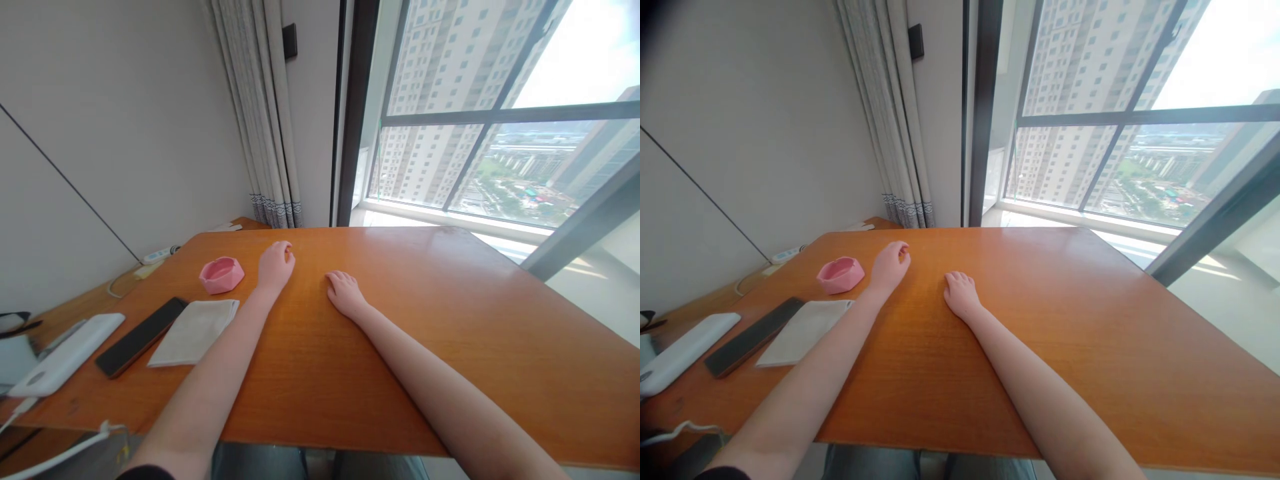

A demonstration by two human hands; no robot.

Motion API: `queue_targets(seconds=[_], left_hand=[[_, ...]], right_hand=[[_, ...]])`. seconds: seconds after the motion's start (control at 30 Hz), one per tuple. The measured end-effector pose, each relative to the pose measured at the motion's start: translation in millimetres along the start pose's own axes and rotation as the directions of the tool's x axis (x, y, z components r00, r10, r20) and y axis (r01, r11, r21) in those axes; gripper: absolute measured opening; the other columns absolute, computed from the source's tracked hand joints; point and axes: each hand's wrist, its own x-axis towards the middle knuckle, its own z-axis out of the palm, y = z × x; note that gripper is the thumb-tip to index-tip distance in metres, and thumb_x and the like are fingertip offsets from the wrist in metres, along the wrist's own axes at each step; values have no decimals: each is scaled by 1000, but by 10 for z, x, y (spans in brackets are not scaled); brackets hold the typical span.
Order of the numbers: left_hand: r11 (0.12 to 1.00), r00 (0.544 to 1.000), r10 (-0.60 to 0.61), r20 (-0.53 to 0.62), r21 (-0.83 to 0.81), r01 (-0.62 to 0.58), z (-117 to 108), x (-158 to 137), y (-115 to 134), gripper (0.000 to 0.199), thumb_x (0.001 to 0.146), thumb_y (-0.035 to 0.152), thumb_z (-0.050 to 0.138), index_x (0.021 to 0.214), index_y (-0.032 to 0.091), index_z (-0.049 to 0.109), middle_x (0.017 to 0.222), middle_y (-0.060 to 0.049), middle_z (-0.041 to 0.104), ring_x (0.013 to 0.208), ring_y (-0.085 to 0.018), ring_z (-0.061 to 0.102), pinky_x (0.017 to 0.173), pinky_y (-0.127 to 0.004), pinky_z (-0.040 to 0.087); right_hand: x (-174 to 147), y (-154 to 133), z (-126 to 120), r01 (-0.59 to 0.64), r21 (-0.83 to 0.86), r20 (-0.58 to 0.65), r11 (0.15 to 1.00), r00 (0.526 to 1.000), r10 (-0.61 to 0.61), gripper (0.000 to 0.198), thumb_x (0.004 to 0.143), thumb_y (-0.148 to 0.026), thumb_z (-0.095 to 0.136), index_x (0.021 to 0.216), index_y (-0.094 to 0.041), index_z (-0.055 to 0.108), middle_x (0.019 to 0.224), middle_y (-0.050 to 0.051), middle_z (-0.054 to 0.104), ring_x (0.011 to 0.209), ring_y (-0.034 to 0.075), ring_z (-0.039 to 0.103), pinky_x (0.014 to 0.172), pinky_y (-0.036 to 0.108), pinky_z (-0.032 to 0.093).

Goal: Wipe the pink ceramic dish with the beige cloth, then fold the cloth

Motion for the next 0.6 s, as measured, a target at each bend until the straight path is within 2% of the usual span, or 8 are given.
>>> queue_targets(seconds=[0.07,0.17,0.2,0.27,0.37,0.5,0.57,0.6], left_hand=[[984,989,-102,-108,137,117,-197,-3,-252,26,79,26,53,103,20,57,114,-11,57,111,-28,49,99,-49,31],[923,949,-225,-221,265,280,-392,-112,-641,39,77,36,58,111,19,53,128,-15,48,124,-33,37,103,-59,19],[903,944,-267,-196,292,316,-429,-155,-758,41,76,40,58,111,19,53,127,-16,49,123,-33,38,102,-61,19],[865,927,-372,-56,342,368,-470,-220,-955,43,75,47,57,107,18,56,120,-17,54,117,-35,44,99,-63,21],[836,875,-460,152,405,370,-479,-250,-1149,47,73,49,57,104,14,58,107,-19,62,105,-38,52,93,-63,26],[867,900,-404,162,380,321,-469,-233,-1208,35,82,35,47,107,13,58,95,-16,66,95,-35,58,91,-58,30],[881,919,-372,132,363,305,-455,-228,-1128,34,84,32,44,108,12,58,95,-16,66,97,-34,58,94,-55,30],[890,930,-348,119,354,288,-441,-229,-1054,34,85,33,43,107,12,58,96,-16,66,98,-33,58,95,-52,30]], right_hand=[[4,0,3,8,3,6,1000,1000,-8,34,84,-19,39,114,-20,55,121,9,56,113,23,47,96,37,31],[9,-4,3,16,5,7,1000,1000,-16,33,84,-18,39,112,-21,57,119,8,57,112,22,47,96,37,31],[9,-6,2,15,5,5,1000,1000,-15,33,84,-18,38,112,-20,57,119,9,57,112,23,47,96,37,31],[6,-9,-2,10,7,-2,1000,1000,-10,34,84,-19,39,113,-20,56,118,9,57,111,23,47,96,37,32],[-1,-7,1,5,14,-5,1000,1000,-5,36,83,-17,39,114,-20,56,119,9,57,112,23,48,95,38,32],[23,18,30,-13,121,-30,993,999,17,36,82,-22,43,116,-20,54,120,9,57,114,25,47,98,41,31],[57,43,41,-88,309,-74,947,990,116,39,84,-30,43,122,-20,49,117,8,59,111,24,51,98,40,33],[77,56,41,-134,431,-92,892,977,192,42,85,-35,41,124,-20,46,114,8,60,108,23,53,96,39,35]])
